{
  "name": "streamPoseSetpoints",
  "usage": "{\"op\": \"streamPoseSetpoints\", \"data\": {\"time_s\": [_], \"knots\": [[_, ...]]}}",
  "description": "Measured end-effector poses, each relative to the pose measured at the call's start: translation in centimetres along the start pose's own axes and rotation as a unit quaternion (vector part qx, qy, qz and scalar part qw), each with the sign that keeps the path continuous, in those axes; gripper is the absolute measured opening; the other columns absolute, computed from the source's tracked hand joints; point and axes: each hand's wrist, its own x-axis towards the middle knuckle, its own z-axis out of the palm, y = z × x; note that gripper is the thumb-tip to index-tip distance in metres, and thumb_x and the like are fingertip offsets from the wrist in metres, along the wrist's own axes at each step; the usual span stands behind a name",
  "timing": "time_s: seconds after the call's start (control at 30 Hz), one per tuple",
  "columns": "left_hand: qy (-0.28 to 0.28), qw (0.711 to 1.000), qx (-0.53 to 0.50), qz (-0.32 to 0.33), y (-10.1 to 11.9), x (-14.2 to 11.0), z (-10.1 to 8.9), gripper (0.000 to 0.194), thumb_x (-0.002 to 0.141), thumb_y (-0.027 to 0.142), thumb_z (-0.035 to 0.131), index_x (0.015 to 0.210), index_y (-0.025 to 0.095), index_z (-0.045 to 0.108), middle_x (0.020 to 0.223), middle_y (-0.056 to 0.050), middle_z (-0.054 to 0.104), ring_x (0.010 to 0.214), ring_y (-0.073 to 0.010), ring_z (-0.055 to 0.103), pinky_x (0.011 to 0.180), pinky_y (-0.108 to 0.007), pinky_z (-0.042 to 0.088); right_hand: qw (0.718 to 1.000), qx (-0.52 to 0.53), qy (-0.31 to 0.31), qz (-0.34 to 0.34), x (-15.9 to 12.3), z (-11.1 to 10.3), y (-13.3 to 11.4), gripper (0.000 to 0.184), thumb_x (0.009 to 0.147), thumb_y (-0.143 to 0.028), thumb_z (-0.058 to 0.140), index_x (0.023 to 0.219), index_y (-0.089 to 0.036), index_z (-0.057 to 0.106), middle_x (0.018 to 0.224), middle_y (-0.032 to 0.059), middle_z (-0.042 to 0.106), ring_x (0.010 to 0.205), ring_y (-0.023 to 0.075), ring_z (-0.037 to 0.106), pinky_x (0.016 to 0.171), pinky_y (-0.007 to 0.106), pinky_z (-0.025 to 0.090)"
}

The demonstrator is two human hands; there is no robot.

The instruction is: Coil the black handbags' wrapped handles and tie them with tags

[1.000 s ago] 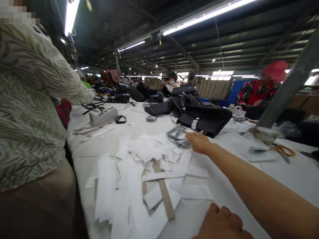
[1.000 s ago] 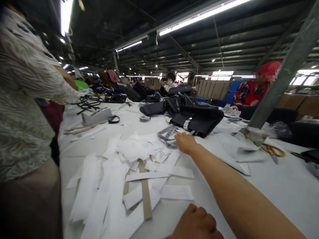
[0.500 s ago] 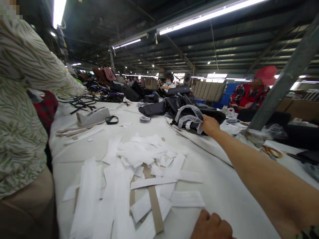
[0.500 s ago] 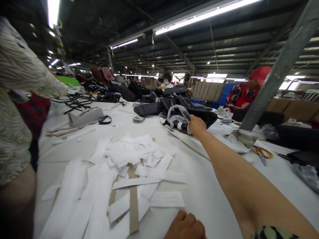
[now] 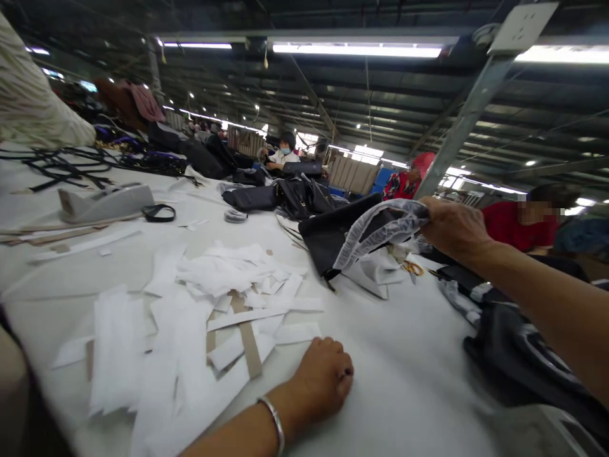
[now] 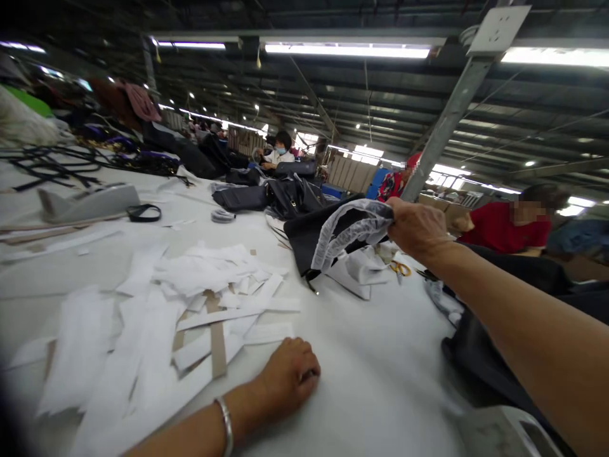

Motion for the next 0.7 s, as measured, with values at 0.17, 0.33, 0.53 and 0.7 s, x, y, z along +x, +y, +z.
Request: {"op": "streamPoseSetpoints", "data": {"time_s": [0.17, 0.33, 0.53, 0.7], "knots": [[0.195, 0.974, -0.088, -0.073, 0.0, 0.4, -1.4, 0.012, 0.078, 0.012, 0.055, 0.070, 0.017, 0.062, 0.077, -0.002, 0.063, 0.079, -0.0161, 0.057, 0.076, -0.028, 0.045, 0.988, -0.041, -0.147, -0.037, -10.6, -5.4, 0.2, 0.020, 0.076, -0.018, 0.055, 0.092, -0.029, 0.062, 0.078, 0.0055, 0.070, 0.070, 0.0255, 0.063, 0.056, 0.033, 0.032], [0.377, 0.911, -0.132, -0.105, 0.0, -0.1, -3.6, 0.008, 0.082, 0.018, 0.052, 0.078, 0.017, 0.059, 0.079, -0.001, 0.061, 0.079, -0.0146, 0.058, 0.074, -0.025, 0.047, 0.951, 0.001, -0.305, -0.058, -23.2, -6.0, -3.2, 0.030, 0.079, -0.010, 0.048, 0.095, -0.027, 0.066, 0.089, 0.0050, 0.071, 0.084, 0.0245, 0.066, 0.063, 0.030, 0.039], [0.203, 0.966, -0.155, 0.029, 3.0, -2.6, -5.5, 0.016, 0.087, 0.027, 0.053, 0.093, 0.017, 0.063, 0.095, -0.003, 0.067, 0.092, -0.0158, 0.061, 0.085, -0.027, 0.048, 0.887, 0.114, -0.423, -0.143, -34.7, -5.3, -6.6, 0.069, 0.072, 0.002, 0.039, 0.135, -0.025, 0.050, 0.109, 0.0093, 0.069, 0.096, 0.0246, 0.066, 0.075, 0.033, 0.047], [-0.053, 0.988, -0.021, 0.143, 7.6, -7.9, -5.6, 0.032, 0.088, 0.044, 0.057, 0.110, 0.020, 0.063, 0.101, -0.004, 0.070, 0.095, -0.0206, 0.062, 0.088, -0.031, 0.044, 0.904, 0.169, -0.386, 0.073, -36.5, -4.7, -1.9, 0.063, 0.080, -0.006, 0.040, 0.141, -0.024, 0.043, 0.122, 0.0067, 0.065, 0.106, 0.0240, 0.064, 0.086, 0.035, 0.048]]}}
